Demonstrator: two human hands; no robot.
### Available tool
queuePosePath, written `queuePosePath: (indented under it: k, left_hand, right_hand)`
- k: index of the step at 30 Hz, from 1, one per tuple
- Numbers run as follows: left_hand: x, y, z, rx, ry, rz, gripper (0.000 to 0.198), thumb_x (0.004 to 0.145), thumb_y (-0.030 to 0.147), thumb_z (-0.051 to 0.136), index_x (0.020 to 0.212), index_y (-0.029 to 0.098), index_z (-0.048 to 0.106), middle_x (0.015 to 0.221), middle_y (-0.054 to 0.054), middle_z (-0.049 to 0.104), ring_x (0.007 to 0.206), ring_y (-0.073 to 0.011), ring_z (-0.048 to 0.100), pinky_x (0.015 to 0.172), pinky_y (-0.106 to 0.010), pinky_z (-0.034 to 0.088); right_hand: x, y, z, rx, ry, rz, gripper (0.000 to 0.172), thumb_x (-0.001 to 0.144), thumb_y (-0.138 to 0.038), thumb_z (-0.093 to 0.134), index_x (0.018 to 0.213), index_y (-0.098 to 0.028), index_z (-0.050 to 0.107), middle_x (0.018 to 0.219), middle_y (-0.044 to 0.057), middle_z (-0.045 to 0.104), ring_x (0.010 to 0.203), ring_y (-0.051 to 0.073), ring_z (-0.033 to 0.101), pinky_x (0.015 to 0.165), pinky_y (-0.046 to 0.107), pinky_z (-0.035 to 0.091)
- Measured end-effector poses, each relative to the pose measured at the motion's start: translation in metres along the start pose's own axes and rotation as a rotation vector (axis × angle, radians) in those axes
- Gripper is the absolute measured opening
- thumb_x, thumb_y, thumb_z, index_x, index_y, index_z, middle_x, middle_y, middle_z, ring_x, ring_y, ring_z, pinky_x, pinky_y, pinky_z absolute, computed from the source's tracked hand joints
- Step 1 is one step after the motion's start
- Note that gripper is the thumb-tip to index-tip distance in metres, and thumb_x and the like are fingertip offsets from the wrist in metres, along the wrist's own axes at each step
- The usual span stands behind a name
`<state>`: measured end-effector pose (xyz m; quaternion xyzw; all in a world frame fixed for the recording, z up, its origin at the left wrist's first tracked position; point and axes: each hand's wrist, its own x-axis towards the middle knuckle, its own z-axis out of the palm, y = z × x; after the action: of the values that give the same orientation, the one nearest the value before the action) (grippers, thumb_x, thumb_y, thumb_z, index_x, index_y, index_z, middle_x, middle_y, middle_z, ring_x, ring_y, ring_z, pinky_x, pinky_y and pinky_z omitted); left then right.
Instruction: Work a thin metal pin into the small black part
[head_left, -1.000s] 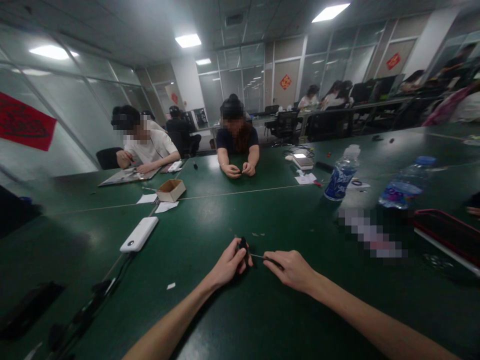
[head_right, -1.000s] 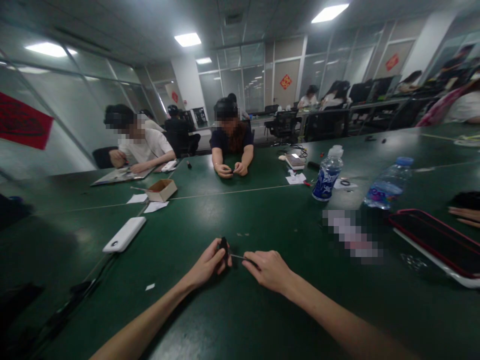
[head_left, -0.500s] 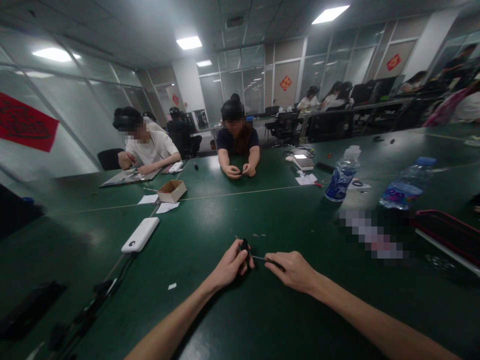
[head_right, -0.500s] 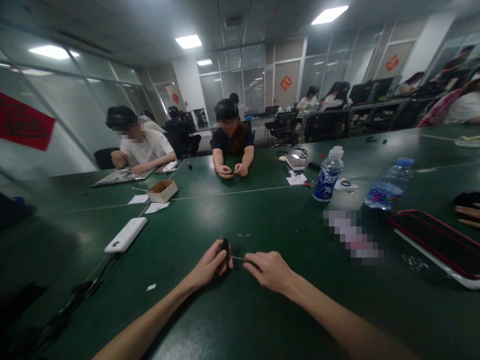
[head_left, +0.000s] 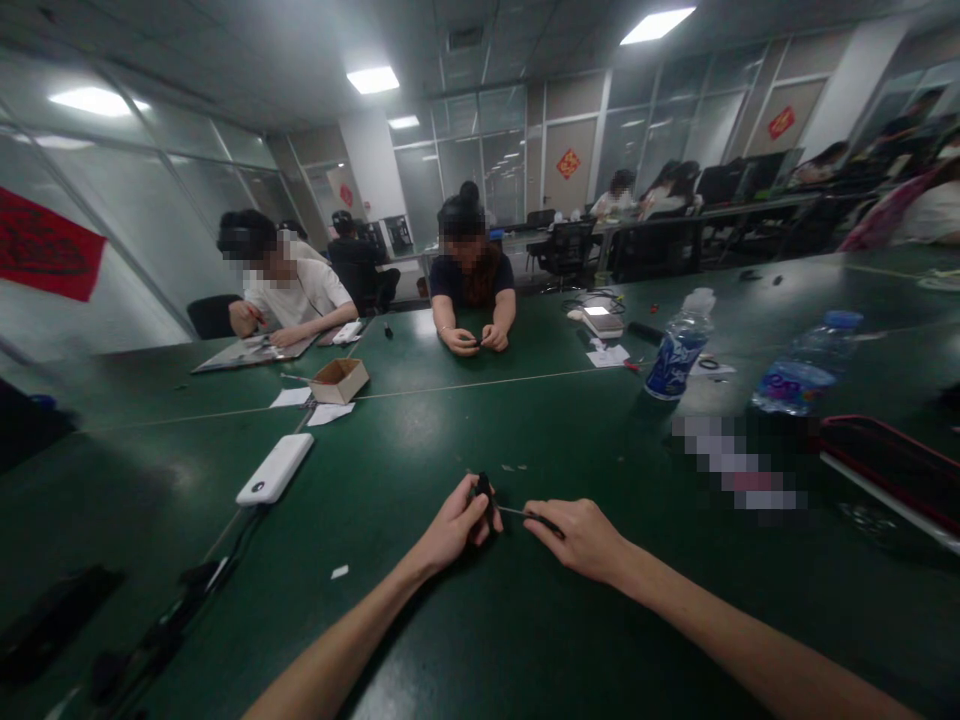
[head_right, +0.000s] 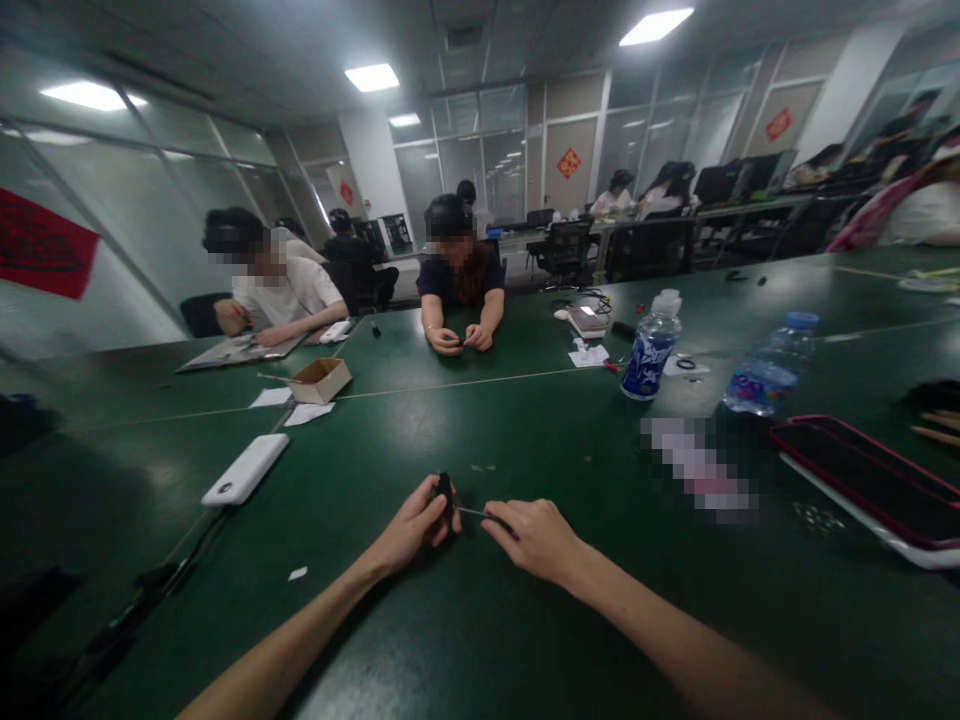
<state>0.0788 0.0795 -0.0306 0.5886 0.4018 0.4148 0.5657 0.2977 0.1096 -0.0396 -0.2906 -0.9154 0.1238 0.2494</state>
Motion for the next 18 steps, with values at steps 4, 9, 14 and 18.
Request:
queuePosePath:
  k: [4,9,14,18]
  left_hand:
    - [-0.0004,0.0001,0.0006,0.009,0.0,0.003,0.037,0.089,0.053,0.041,0.097,0.016,0.04,0.073,-0.002,0.058,0.045,-0.0058,0.04,0.042,-0.018,0.025]
    - [-0.0017,0.0023,0.0017,0.018,-0.013,-0.002,0.04,0.088,0.055,0.042,0.097,0.016,0.041,0.073,-0.001,0.057,0.046,-0.0057,0.041,0.043,-0.018,0.027]
    - [-0.001,0.0017,0.0006,0.024,-0.021,0.006,0.04,0.088,0.054,0.042,0.098,0.016,0.04,0.072,-0.001,0.057,0.046,-0.0058,0.041,0.043,-0.018,0.028]
    - [-0.0003,-0.0003,-0.0004,0.011,-0.024,0.003,0.039,0.088,0.055,0.042,0.097,0.016,0.04,0.071,-0.001,0.057,0.046,-0.006,0.041,0.042,-0.018,0.027]
  right_hand:
    - [0.0006,0.0001,-0.0014,0.023,-0.014,-0.004,0.034,0.098,-0.034,0.034,0.101,-0.016,0.063,0.08,0.005,0.067,0.066,0.013,0.062,0.06,0.022,0.046]
    - [0.0008,-0.0006,-0.005,0.048,-0.034,-0.03,0.034,0.097,-0.034,0.035,0.098,-0.016,0.063,0.078,0.005,0.066,0.063,0.012,0.06,0.058,0.022,0.046]
    - [0.0007,-0.0008,-0.0025,0.024,-0.025,-0.023,0.033,0.098,-0.033,0.035,0.099,-0.016,0.063,0.078,0.004,0.066,0.064,0.012,0.061,0.058,0.022,0.046]
    - [0.0001,-0.0017,-0.0009,-0.022,-0.018,0.001,0.032,0.098,-0.033,0.035,0.099,-0.016,0.062,0.078,0.005,0.066,0.064,0.013,0.061,0.057,0.023,0.045]
